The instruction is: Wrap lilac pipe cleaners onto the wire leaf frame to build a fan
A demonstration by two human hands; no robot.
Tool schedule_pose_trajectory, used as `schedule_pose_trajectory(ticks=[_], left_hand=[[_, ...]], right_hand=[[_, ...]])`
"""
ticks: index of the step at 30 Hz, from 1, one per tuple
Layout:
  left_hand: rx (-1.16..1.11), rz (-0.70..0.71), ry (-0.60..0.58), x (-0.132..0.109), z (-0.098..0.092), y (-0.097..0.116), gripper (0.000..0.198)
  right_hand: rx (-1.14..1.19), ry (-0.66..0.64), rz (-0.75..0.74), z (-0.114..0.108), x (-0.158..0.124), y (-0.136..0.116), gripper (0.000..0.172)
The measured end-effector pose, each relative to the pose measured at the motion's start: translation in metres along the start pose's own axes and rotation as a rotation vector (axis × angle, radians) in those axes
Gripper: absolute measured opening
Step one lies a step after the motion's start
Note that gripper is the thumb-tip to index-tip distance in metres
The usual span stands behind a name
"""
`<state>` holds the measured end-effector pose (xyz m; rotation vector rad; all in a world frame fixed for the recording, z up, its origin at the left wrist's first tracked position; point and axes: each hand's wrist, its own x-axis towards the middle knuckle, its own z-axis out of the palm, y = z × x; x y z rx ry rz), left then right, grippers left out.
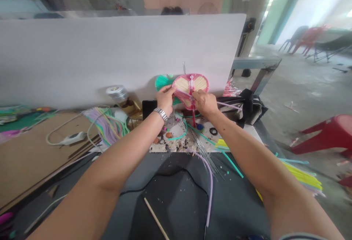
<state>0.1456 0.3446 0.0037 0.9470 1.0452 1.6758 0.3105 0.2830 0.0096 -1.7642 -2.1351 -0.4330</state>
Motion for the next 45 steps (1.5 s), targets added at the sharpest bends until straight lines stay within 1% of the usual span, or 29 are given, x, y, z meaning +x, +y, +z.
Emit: schedule_pose_trajectory(ticks=[4, 9, 14, 19, 23, 30, 36, 40, 45], left_hand=[[-0.003, -0.006, -0.012, 0.001, -0.001, -0.002, 0.009], [-0.003, 0.009, -0.027, 0.003, -0.003, -0.005, 0.012], [-0.004, 0.009, -0.021, 0.002, -0.003, -0.003, 0.011], [0.006, 0.002, -0.001, 0.001, -0.002, 0.000, 0.008], [0.005, 0.016, -0.013, 0.002, -0.003, -0.002, 0.009], [0.013, 0.027, -0.019, 0.006, -0.005, -0.006, 0.013], [0.005, 0.013, -0.015, 0.006, -0.004, -0.004, 0.011], [0.006, 0.013, -0.012, 0.005, -0.004, -0.002, 0.009], [0.025, 0.006, 0.000, 0.006, -0.004, -0.003, 0.015]], right_hand=[[-0.015, 0.015, -0.033, 0.000, 0.001, 0.002, 0.031], [0.044, 0.038, -0.036, 0.004, 0.004, 0.007, 0.030], [0.049, 0.026, -0.062, -0.001, 0.007, 0.007, 0.031], [-0.034, -0.014, -0.175, -0.008, 0.013, 0.008, 0.032], [-0.057, 0.005, -0.287, -0.009, 0.020, 0.012, 0.033], [-0.069, 0.052, -0.335, -0.004, 0.028, 0.018, 0.035], [-0.109, 0.060, -0.365, -0.003, 0.029, 0.021, 0.036], [-0.132, 0.071, -0.451, -0.001, 0.032, 0.024, 0.038], [-0.162, 0.083, -0.540, 0.002, 0.035, 0.025, 0.041]])
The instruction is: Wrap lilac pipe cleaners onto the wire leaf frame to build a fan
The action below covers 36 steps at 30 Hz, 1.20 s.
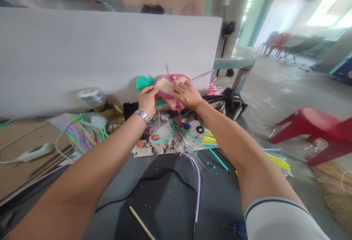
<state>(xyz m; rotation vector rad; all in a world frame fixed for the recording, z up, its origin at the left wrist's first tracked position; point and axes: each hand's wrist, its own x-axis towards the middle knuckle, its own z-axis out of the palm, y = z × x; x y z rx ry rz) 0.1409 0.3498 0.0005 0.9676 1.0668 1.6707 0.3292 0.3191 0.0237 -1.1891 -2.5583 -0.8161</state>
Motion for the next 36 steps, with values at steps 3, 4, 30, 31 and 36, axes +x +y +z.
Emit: schedule_pose_trajectory(ticks=[3, 4, 30, 31, 36], left_hand=[[0.000, 0.002, -0.012, 0.001, 0.000, -0.001, 0.016], [-0.004, 0.002, -0.014, 0.001, 0.000, -0.001, 0.016], [-0.019, -0.024, -0.016, -0.001, -0.002, 0.003, 0.006], [-0.019, -0.025, -0.017, -0.001, -0.002, 0.003, 0.005], [-0.004, -0.027, -0.013, -0.001, -0.001, 0.002, 0.005]], right_hand=[[-0.007, -0.019, -0.039, -0.001, 0.000, -0.002, 0.039], [-0.006, -0.031, -0.044, -0.002, 0.000, -0.003, 0.037], [-0.090, 0.029, -0.086, -0.005, 0.000, -0.013, 0.035], [-0.088, 0.039, -0.092, -0.004, 0.000, -0.012, 0.035], [-0.079, 0.031, -0.102, -0.002, 0.001, -0.010, 0.037]])
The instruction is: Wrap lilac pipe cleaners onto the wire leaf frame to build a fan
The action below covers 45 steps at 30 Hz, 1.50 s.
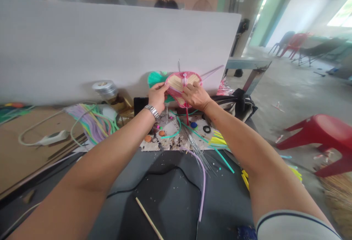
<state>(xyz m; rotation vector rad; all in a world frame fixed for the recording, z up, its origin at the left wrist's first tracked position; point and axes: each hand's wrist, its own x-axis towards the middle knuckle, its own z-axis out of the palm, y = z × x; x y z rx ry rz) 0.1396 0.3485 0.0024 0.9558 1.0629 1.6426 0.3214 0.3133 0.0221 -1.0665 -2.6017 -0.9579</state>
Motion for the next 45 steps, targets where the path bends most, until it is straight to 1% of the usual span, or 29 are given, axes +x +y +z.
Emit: schedule_pose_trajectory(ticks=[5, 8, 12, 15, 18, 20, 23, 27, 29, 32, 34, 39, 45], left_hand=[[0.010, 0.016, 0.001, 0.001, -0.001, -0.001, 0.005], [0.023, 0.031, 0.008, 0.000, -0.001, -0.002, 0.009], [0.014, 0.040, 0.018, -0.003, 0.001, -0.004, 0.015], [-0.015, 0.075, 0.018, -0.006, 0.003, -0.005, 0.016], [-0.018, 0.119, 0.049, -0.008, 0.003, -0.005, 0.015], [-0.005, 0.123, 0.075, -0.008, 0.003, -0.005, 0.014], [0.029, 0.124, 0.081, -0.007, 0.002, -0.005, 0.013], [0.101, 0.165, 0.090, -0.003, -0.001, -0.006, 0.012], [0.137, 0.199, 0.101, -0.001, -0.003, -0.007, 0.013], [0.180, 0.246, 0.106, 0.001, -0.005, -0.008, 0.013], [0.190, 0.252, 0.109, 0.001, -0.007, -0.007, 0.013], [0.134, 0.215, 0.098, -0.004, -0.010, -0.002, 0.015], [0.031, 0.138, 0.092, -0.015, -0.012, 0.008, 0.012]], right_hand=[[0.038, -0.032, 0.046, -0.002, 0.001, -0.002, 0.037], [0.028, -0.060, 0.091, -0.005, 0.000, -0.005, 0.038], [-0.007, -0.086, 0.136, -0.012, -0.003, -0.008, 0.034], [-0.022, -0.106, 0.157, -0.016, -0.005, -0.012, 0.035], [0.010, -0.120, 0.202, -0.017, -0.006, -0.015, 0.036], [0.059, -0.128, 0.264, -0.016, -0.006, -0.017, 0.034], [0.122, -0.127, 0.376, -0.014, -0.004, -0.019, 0.030], [0.327, -0.122, 0.662, -0.017, 0.004, -0.022, 0.026], [0.399, -0.138, 0.774, -0.019, 0.010, -0.022, 0.025], [0.463, -0.180, 0.882, -0.020, 0.019, -0.019, 0.023], [0.526, -0.204, 0.941, -0.019, 0.022, -0.016, 0.021], [0.660, -0.197, 0.970, -0.019, 0.024, -0.011, 0.017], [0.726, -0.130, 0.960, -0.024, 0.023, -0.017, 0.014]])
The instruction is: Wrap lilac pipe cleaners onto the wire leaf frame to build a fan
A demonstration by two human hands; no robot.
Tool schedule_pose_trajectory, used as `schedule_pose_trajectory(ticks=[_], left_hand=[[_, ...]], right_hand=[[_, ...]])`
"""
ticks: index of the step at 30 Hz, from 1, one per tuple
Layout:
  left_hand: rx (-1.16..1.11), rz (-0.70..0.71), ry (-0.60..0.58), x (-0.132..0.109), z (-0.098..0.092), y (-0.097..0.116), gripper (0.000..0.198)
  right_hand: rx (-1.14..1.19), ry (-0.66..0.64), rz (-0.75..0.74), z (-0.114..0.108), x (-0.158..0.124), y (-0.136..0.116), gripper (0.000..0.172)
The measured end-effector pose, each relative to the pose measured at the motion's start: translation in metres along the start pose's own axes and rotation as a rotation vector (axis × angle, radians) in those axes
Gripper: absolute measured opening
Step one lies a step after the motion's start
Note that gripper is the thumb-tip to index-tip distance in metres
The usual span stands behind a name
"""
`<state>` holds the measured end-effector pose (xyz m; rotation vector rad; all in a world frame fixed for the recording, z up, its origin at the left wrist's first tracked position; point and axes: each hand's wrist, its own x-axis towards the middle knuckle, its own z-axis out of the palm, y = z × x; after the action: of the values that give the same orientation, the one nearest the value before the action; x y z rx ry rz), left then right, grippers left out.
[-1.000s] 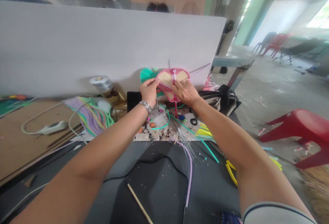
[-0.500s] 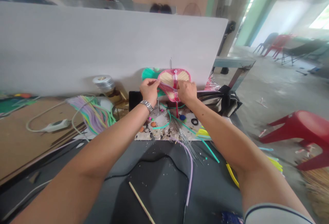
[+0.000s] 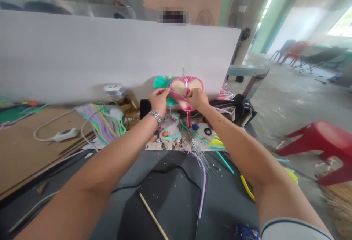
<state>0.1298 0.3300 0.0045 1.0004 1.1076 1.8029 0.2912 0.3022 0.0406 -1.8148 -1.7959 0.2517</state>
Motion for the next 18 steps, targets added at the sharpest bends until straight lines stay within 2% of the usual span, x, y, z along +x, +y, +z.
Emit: schedule_pose_trajectory(ticks=[5, 10, 14, 18], left_hand=[[-0.026, -0.018, -0.031, -0.007, -0.009, 0.022, 0.011], [-0.117, -0.019, -0.119, -0.021, -0.029, 0.071, 0.014], [-0.125, 0.069, -0.243, -0.054, -0.059, 0.125, 0.015], [-0.081, 0.079, -0.299, -0.110, -0.099, 0.171, 0.012]], right_hand=[[0.031, 0.057, -0.050, -0.012, -0.006, -0.012, 0.015], [0.127, 0.082, -0.202, -0.041, -0.025, -0.035, 0.014], [0.299, 0.068, -0.322, -0.064, -0.068, -0.056, 0.009], [0.507, -0.032, -0.262, -0.078, -0.135, -0.077, 0.006]])
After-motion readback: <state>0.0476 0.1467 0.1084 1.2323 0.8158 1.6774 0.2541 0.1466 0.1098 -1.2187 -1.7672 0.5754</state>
